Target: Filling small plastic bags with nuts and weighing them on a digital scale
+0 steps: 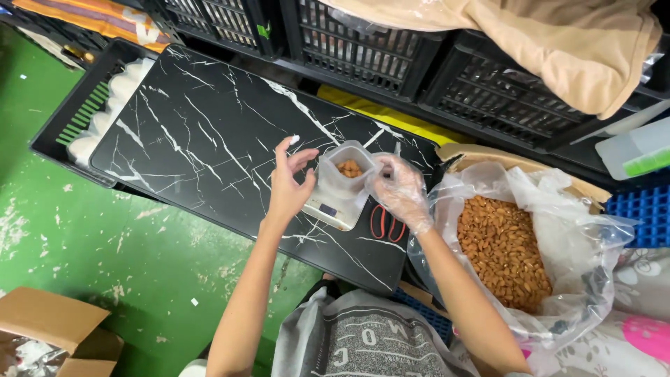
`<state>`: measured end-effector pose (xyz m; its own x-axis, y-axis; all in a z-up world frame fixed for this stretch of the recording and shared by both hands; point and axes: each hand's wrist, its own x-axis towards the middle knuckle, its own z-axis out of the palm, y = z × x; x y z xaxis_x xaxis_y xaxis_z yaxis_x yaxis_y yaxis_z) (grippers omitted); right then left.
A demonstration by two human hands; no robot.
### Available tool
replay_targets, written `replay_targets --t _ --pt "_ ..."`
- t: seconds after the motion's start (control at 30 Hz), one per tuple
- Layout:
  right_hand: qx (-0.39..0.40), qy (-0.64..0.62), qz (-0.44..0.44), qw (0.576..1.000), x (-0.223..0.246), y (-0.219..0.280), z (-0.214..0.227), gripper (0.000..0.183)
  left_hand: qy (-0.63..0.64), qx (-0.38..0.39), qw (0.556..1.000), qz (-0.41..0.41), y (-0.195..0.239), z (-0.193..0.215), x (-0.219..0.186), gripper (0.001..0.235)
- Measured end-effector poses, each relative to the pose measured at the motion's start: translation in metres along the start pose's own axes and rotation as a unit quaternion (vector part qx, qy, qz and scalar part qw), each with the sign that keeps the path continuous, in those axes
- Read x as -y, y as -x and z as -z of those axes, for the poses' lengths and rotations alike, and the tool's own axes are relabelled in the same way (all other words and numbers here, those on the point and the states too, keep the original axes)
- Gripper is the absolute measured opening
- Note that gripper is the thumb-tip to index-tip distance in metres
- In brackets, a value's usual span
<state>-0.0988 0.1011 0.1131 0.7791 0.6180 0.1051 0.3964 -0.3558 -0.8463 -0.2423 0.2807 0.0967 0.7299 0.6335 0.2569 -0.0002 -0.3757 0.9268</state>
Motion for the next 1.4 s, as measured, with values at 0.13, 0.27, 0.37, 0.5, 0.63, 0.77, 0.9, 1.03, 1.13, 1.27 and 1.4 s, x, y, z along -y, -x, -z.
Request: replay_targets --t 0.13,0.27,0.37,0.5,0.63,0.77,0.9,1.03,1.13,1.27,1.4 --pt "0.001 -0.076 -0.016 0.997 -0.025 -0.004 0.002 0.03 -0.001 0.0 1.0 0.004 0.004 0.004 0.014 0.071" --pt "0.0 -0.118 -0.061 0.991 -0.032 -0.006 0.006 0.031 0.011 -0.016 0.999 0.026 0.007 0.006 0.024 0.07" --pt "0.005 -0.129 -0.069 0.989 -0.04 -0.005 0.005 0.035 0.019 -0.018 0.999 0.029 0.006 0.004 0.029 0.071" --pt "0.008 -0.133 -0.067 0.989 -0.035 -0.006 0.001 0.035 0.034 -0.014 0.999 0.031 0.008 0.005 0.033 0.072" --pt "0.0 -0.135 -0.069 0.988 -0.026 -0.007 0.001 0.036 0.037 -0.015 0.999 0.037 0.009 0.004 0.036 0.072" --pt "-0.004 -0.134 -0.072 0.988 -0.025 -0.011 0.005 0.037 0.036 -0.015 0.998 0.04 0.009 0.003 0.032 0.073" --pt "-0.007 -0.129 -0.071 0.989 -0.033 -0.014 0.006 0.04 0.036 -0.019 0.999 0.031 0.007 0.0 0.035 0.072" --pt "-0.01 -0.116 -0.074 0.99 -0.036 -0.013 0.007 0.039 0.032 -0.015 0.999 0.029 0.006 -0.003 0.034 0.071" --pt "-0.005 -0.104 -0.094 0.99 -0.026 -0.012 0.015 0.038 0.035 -0.02 0.999 0.027 0.004 -0.008 0.034 0.071" --pt "-0.113 -0.092 -0.12 0.982 -0.022 -0.002 0.033 0.026 0.029 -0.087 0.996 -0.022 0.003 -0.016 0.027 0.063" --pt "-0.316 -0.001 -0.098 0.944 -0.156 0.014 0.091 0.019 -0.129 -0.299 0.923 -0.203 0.012 -0.023 0.016 0.044"
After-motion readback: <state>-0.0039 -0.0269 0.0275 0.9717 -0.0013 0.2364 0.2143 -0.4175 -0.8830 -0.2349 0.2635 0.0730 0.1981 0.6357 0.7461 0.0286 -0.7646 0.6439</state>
